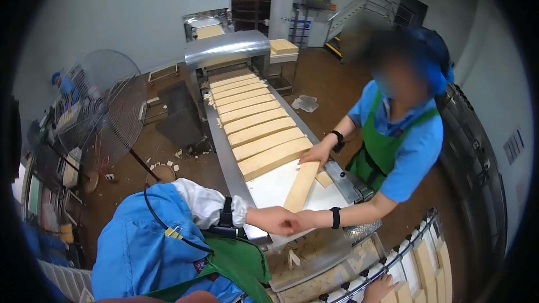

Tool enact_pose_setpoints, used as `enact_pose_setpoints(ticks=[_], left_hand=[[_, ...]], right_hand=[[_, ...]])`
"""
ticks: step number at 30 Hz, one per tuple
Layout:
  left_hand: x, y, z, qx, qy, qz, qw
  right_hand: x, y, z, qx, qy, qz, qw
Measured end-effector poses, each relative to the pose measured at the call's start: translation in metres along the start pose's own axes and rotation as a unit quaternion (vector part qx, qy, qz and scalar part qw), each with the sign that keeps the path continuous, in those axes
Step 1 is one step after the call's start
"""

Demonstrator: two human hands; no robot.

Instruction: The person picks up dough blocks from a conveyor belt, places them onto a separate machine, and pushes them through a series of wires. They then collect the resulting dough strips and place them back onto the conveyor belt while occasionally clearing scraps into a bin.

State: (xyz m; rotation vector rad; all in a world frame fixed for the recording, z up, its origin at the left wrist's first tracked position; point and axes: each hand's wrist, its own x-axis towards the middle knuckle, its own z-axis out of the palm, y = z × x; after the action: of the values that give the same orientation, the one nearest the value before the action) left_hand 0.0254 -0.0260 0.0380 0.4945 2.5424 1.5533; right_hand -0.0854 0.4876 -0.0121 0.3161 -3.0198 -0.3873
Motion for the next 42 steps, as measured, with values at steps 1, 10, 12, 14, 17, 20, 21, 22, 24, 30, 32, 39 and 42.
enact_pose_setpoints(ticks=[1,10,12,14,17,20,21,22,24,30,32,39,42], left_hand=[[-0.015,-0.015,-0.014,0.003,0.032,-0.028,0.999],[-0.104,-0.152,-0.076,-0.049,0.304,-0.355,0.882],[-0.111,-0.179,-0.084,-0.013,0.337,-0.378,0.862],[-0.111,-0.199,-0.095,0.049,0.330,-0.398,0.854],[-0.111,-0.223,-0.110,0.072,0.323,-0.404,0.853],[-0.107,-0.223,-0.142,-0.052,0.268,-0.425,0.863],[-0.105,-0.225,-0.154,-0.112,0.238,-0.435,0.861],[-0.105,-0.235,-0.155,-0.203,0.254,-0.413,0.851],[-0.101,-0.232,-0.171,-0.238,0.209,-0.407,0.856],[-0.100,-0.249,-0.189,-0.266,0.101,-0.400,0.871],[-0.102,-0.256,-0.192,-0.289,0.066,-0.404,0.865],[-0.091,-0.247,-0.209,-0.432,0.026,-0.421,0.797],[-0.079,-0.228,-0.218,-0.396,0.022,-0.455,0.797]], right_hand=[[-0.003,0.005,0.014,-0.006,0.037,-0.008,0.999],[-0.017,-0.125,-0.042,0.190,0.366,0.133,0.901],[-0.006,-0.194,-0.086,0.214,0.428,0.066,0.875],[0.017,-0.250,-0.104,0.237,0.429,-0.053,0.870],[0.066,-0.355,-0.125,0.332,0.284,-0.116,0.892],[0.137,-0.449,-0.108,0.437,0.191,-0.181,0.860],[0.162,-0.477,-0.100,0.446,0.168,-0.185,0.860],[0.188,-0.502,-0.089,0.459,0.133,-0.180,0.860],[0.237,-0.550,-0.068,0.424,0.097,-0.164,0.885],[0.323,-0.621,-0.027,0.285,-0.025,-0.087,0.954],[0.324,-0.628,-0.013,0.250,-0.024,-0.072,0.965],[0.355,-0.635,-0.041,0.235,0.001,0.000,0.972],[0.372,-0.640,-0.045,0.165,-0.027,0.044,0.985]])
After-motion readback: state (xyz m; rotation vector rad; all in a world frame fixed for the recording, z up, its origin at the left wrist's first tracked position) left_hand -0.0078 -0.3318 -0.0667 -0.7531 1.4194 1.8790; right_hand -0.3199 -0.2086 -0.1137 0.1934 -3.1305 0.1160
